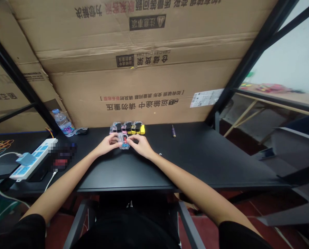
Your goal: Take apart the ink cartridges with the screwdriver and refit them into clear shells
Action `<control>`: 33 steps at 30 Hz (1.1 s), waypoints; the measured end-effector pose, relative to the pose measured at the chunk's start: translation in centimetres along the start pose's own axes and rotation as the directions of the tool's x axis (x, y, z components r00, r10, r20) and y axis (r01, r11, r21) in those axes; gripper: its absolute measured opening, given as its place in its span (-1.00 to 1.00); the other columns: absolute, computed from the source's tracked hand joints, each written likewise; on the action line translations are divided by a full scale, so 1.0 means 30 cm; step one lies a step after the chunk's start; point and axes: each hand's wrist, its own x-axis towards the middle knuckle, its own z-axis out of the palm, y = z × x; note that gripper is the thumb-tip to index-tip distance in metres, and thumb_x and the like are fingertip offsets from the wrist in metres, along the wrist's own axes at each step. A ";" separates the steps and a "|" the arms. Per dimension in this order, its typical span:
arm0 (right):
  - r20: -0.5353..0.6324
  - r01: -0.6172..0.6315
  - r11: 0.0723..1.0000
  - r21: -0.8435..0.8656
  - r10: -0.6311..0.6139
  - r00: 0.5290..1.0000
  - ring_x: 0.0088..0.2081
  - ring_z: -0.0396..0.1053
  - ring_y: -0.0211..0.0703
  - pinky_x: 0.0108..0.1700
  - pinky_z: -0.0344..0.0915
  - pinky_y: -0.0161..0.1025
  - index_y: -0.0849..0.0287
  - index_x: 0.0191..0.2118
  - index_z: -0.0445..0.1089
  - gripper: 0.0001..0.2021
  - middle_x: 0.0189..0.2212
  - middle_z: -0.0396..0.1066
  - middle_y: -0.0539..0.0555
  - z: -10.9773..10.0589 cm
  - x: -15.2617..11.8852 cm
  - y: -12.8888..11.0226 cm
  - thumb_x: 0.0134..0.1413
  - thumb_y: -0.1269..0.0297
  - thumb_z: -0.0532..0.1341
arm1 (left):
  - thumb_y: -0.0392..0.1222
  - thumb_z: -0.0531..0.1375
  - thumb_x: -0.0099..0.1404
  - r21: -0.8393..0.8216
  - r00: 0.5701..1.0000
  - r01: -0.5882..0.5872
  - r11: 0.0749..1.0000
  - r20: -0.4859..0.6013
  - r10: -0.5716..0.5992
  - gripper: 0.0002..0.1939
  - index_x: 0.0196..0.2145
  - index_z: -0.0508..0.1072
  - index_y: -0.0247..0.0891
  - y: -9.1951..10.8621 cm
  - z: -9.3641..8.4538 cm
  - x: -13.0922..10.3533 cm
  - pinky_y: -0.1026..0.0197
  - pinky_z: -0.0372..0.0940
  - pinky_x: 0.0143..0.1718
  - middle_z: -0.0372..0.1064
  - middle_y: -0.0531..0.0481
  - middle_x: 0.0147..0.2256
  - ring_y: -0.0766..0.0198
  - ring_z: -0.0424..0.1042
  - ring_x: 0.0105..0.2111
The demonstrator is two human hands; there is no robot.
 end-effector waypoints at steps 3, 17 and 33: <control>0.008 -0.008 0.999 0.035 0.007 1.000 -0.17 0.62 0.03 0.02 0.55 0.01 0.12 -0.13 0.60 -0.74 -0.21 0.67 0.12 0.006 0.000 0.005 0.37 0.05 0.28 | 0.13 0.41 0.33 -0.016 0.999 0.019 1.000 0.046 -0.019 -0.46 0.09 0.48 -0.26 0.006 0.003 -0.002 0.09 0.53 -0.11 0.63 -0.11 -0.22 0.14 0.66 -0.26; 0.244 0.281 0.919 -0.277 -0.216 0.945 0.11 0.46 0.19 0.15 0.40 0.14 0.04 0.20 0.37 -0.52 0.07 0.49 0.22 -0.011 -0.017 -0.009 0.26 0.10 0.44 | 0.17 0.43 0.29 0.039 0.999 0.052 0.998 -0.007 -0.052 -0.45 0.04 0.46 -0.25 0.008 -0.011 -0.007 0.16 0.48 -0.19 0.61 0.00 -0.38 0.17 0.64 -0.38; 0.127 0.186 0.956 -0.228 -0.160 0.979 0.25 0.41 0.18 0.32 0.35 0.22 -0.03 0.37 0.30 -0.48 0.21 0.45 0.22 -0.022 -0.010 0.037 0.37 0.14 0.30 | 0.04 0.07 0.54 0.465 0.834 0.352 0.813 -0.551 -0.046 -0.45 0.34 0.32 -0.28 -0.009 -0.232 0.013 -0.09 0.38 0.13 0.64 -0.24 -0.08 -0.11 0.60 0.01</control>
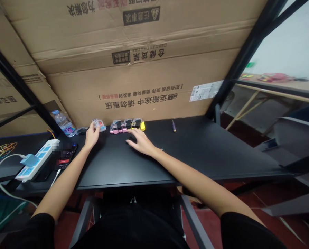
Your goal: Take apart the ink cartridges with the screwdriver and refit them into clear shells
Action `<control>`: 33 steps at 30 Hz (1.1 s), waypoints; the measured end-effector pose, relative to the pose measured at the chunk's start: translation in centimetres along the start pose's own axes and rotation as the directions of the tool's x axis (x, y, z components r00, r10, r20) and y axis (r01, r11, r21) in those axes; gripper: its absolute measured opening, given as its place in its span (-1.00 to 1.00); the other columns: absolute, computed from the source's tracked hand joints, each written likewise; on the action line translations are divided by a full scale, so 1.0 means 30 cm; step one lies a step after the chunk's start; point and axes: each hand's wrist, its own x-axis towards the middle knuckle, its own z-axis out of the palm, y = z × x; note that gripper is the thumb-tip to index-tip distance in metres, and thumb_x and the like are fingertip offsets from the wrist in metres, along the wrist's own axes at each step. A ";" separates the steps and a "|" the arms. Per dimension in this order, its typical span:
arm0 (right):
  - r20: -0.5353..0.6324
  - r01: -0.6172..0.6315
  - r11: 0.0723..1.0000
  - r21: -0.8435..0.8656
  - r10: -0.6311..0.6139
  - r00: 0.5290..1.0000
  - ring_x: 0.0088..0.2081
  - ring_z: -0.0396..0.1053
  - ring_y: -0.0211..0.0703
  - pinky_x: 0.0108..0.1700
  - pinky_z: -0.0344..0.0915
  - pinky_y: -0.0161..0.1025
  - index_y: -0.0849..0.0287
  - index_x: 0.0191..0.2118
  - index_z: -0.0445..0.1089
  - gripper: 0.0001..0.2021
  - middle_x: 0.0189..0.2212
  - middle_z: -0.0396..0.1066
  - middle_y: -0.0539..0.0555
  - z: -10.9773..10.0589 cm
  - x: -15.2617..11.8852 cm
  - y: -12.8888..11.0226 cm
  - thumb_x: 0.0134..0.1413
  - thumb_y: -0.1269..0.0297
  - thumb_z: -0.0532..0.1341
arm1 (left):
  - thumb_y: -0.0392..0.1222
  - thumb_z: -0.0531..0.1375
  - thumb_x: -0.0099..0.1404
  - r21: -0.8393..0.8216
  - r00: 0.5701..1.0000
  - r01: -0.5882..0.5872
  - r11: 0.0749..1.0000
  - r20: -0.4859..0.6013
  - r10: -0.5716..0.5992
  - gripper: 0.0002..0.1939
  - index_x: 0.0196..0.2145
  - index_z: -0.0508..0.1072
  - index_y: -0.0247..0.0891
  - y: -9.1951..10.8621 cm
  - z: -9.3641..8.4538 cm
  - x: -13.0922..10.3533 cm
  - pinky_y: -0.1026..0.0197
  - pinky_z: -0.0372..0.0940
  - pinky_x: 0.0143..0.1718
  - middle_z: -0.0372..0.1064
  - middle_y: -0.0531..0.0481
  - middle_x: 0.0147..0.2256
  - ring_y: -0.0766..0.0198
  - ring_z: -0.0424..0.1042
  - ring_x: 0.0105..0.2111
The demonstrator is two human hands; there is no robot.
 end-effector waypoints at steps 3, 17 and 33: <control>0.010 -0.011 1.000 -0.001 0.011 1.000 0.24 0.41 0.17 0.31 0.34 0.23 -0.02 0.29 0.39 -0.59 0.18 0.47 0.21 0.000 0.000 0.007 0.38 0.16 0.27 | 0.03 0.09 0.52 0.176 0.995 0.094 0.980 -0.033 -0.089 -0.42 0.35 0.32 -0.33 -0.063 -0.029 0.020 -0.26 0.23 0.23 0.65 -0.30 -0.12 -0.25 0.56 0.10; 0.028 -0.020 1.000 0.013 0.019 0.999 0.20 0.44 0.15 0.28 0.36 0.22 0.01 0.18 0.45 -0.69 0.10 0.50 0.20 0.002 -0.001 0.009 0.38 0.21 0.24 | 0.02 0.06 0.57 0.459 0.989 -0.127 0.879 0.123 0.079 -0.51 0.34 0.38 -0.13 -0.077 -0.010 -0.004 -0.14 0.22 0.25 0.50 -0.26 0.18 -0.11 0.39 0.24; 0.060 -0.025 1.000 0.018 0.024 0.998 0.19 0.45 0.13 0.29 0.34 0.23 0.02 0.09 0.51 -0.74 0.06 0.53 0.19 0.003 -0.001 0.021 0.35 0.26 0.23 | -0.18 0.17 0.44 0.545 0.988 -0.132 0.828 0.136 0.068 -0.65 0.14 0.50 -0.16 -0.102 -0.058 -0.001 -0.17 0.22 0.29 0.45 -0.24 0.21 -0.15 0.38 0.25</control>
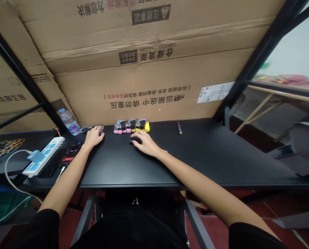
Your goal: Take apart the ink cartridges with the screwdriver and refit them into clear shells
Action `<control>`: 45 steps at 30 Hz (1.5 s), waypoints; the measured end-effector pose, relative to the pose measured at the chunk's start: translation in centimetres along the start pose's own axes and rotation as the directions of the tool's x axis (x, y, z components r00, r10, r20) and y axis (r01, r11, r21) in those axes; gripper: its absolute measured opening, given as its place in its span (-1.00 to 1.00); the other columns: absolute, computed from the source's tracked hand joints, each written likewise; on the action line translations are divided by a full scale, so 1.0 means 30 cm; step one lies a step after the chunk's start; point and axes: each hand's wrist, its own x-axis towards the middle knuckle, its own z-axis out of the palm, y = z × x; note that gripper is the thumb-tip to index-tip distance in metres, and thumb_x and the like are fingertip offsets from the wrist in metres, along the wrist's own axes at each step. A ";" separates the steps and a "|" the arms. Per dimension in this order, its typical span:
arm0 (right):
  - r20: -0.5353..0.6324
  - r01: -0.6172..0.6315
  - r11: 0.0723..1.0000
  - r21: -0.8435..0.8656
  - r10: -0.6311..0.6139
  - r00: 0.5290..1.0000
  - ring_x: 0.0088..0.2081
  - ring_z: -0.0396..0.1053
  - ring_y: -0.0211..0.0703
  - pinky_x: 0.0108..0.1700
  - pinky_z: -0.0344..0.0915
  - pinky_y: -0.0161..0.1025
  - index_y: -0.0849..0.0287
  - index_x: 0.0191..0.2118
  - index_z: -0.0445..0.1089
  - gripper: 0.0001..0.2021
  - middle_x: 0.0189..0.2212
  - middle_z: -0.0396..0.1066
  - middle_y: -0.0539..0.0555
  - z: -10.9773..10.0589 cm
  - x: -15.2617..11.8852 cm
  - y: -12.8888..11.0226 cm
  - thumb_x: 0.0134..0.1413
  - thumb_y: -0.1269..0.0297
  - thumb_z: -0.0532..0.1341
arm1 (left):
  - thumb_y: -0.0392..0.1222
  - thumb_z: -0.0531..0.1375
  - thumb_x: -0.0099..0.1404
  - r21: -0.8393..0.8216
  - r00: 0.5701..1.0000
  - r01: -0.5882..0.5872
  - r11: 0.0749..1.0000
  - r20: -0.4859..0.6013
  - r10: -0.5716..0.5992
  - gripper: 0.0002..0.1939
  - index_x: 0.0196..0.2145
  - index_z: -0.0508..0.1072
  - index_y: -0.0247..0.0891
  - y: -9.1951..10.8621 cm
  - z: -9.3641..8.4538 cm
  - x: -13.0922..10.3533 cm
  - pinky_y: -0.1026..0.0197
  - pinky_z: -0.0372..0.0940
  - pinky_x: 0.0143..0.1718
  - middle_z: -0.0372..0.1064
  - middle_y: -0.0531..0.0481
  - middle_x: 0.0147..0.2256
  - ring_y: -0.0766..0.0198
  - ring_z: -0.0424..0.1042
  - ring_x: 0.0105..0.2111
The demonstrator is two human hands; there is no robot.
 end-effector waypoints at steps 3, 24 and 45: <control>0.013 -0.015 1.000 -0.009 0.015 1.000 0.19 0.44 0.15 0.29 0.34 0.24 0.03 0.11 0.51 -0.73 0.08 0.52 0.20 0.001 -0.003 0.004 0.35 0.25 0.24 | -0.18 0.19 0.42 -0.027 1.000 -0.012 1.000 -0.009 0.012 -0.64 0.14 0.49 -0.16 0.004 0.002 -0.001 -0.18 0.19 0.32 0.45 -0.24 0.21 -0.15 0.35 0.27; -0.039 -0.172 0.871 0.460 0.213 0.976 0.00 0.63 0.05 0.16 0.56 0.12 0.10 0.22 0.47 -0.50 0.03 0.62 0.18 0.031 0.008 -0.032 0.18 0.17 0.43 | 0.13 0.25 0.48 -0.739 0.886 -0.254 0.625 0.082 0.457 -0.47 0.27 0.44 -0.17 0.333 0.051 -0.106 0.13 0.47 -0.12 0.61 -0.11 -0.01 0.16 0.58 -0.19; 0.039 -0.264 0.719 0.643 0.314 0.949 -0.35 0.54 -0.14 -0.21 0.57 -0.15 0.17 0.03 0.56 -0.62 -0.33 0.58 0.04 0.087 0.007 -0.021 0.14 0.12 0.43 | 0.14 0.35 0.38 -0.840 0.908 -0.154 0.520 0.088 0.411 -0.57 0.00 0.52 -0.24 0.343 0.066 -0.108 0.17 0.50 -0.24 0.61 -0.05 -0.18 0.19 0.61 -0.32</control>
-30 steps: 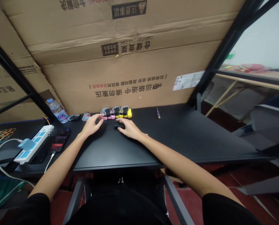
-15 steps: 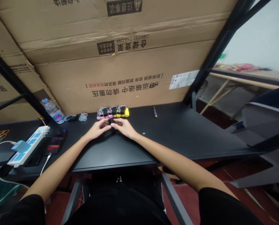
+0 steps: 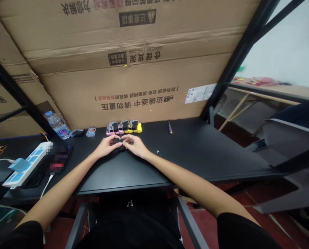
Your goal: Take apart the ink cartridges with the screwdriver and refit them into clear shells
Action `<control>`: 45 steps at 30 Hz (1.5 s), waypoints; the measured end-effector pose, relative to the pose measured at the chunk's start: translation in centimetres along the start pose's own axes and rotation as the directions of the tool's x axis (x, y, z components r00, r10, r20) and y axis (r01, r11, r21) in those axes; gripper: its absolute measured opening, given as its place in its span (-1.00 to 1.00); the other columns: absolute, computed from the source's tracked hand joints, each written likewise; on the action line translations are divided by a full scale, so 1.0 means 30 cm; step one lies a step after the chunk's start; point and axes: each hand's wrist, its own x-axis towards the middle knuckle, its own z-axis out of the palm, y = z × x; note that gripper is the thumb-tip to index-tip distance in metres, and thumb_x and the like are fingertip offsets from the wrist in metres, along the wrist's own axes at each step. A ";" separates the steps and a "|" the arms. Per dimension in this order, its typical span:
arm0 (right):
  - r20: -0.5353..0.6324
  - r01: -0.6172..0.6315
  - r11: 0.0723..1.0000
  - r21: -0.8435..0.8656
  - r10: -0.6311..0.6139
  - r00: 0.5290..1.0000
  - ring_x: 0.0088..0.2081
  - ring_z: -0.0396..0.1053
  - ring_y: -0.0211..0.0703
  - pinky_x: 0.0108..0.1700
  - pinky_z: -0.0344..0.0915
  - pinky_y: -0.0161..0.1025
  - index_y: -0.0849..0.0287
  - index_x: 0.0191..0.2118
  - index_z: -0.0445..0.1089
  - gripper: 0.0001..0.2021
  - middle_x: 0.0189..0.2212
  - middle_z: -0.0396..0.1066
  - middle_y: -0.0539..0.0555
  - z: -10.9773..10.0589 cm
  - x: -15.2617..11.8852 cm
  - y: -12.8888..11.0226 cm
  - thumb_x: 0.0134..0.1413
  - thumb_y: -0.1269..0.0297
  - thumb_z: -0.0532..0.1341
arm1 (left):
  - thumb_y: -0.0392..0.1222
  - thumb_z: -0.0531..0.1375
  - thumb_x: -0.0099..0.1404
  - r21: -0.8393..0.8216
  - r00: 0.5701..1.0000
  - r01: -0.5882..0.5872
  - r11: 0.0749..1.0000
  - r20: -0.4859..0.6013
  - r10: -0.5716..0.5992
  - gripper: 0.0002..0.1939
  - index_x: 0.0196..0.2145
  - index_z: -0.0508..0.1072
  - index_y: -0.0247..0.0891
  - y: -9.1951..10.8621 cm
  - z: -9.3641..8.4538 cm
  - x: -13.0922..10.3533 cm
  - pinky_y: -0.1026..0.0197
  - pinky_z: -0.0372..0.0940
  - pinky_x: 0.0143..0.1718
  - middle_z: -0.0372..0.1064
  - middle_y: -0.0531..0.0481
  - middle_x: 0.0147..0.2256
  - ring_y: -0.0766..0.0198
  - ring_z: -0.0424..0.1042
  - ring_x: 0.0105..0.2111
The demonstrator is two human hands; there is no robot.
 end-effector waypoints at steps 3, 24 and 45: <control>0.009 -0.005 1.000 -0.023 0.005 1.000 -0.35 0.54 -0.12 -0.21 0.54 -0.14 0.18 -0.03 0.58 -0.66 -0.33 0.60 0.06 -0.001 -0.003 -0.010 0.15 0.10 0.42 | 0.13 0.36 0.37 -0.019 1.000 -0.016 1.000 0.014 0.016 -0.59 -0.05 0.53 -0.27 -0.001 -0.001 0.000 0.14 0.53 -0.19 0.61 -0.09 -0.12 0.18 0.63 -0.27; 0.140 -0.356 0.919 0.171 0.335 0.932 -0.50 0.47 -0.21 -0.50 0.38 -0.31 0.30 -0.21 0.63 -0.57 -0.43 0.59 0.18 -0.018 -0.006 -0.065 0.27 -0.07 0.34 | -0.18 0.25 0.52 0.434 0.860 -0.457 0.777 -0.009 0.510 -0.83 -0.03 0.63 -0.21 0.008 -0.020 -0.007 -0.05 0.51 0.19 0.57 -0.20 0.11 0.09 0.60 0.11; 0.294 -0.448 0.815 0.367 0.356 0.887 -0.41 0.51 -0.17 -0.30 0.47 -0.28 0.23 -0.36 0.51 -0.63 -0.40 0.59 0.16 -0.005 -0.016 -0.090 0.40 0.09 0.18 | -0.22 0.16 0.57 0.632 0.800 -0.527 0.568 0.144 0.583 -0.68 0.19 0.55 -0.19 0.017 -0.002 0.005 -0.20 0.52 0.15 0.48 -0.24 0.24 -0.01 0.51 0.15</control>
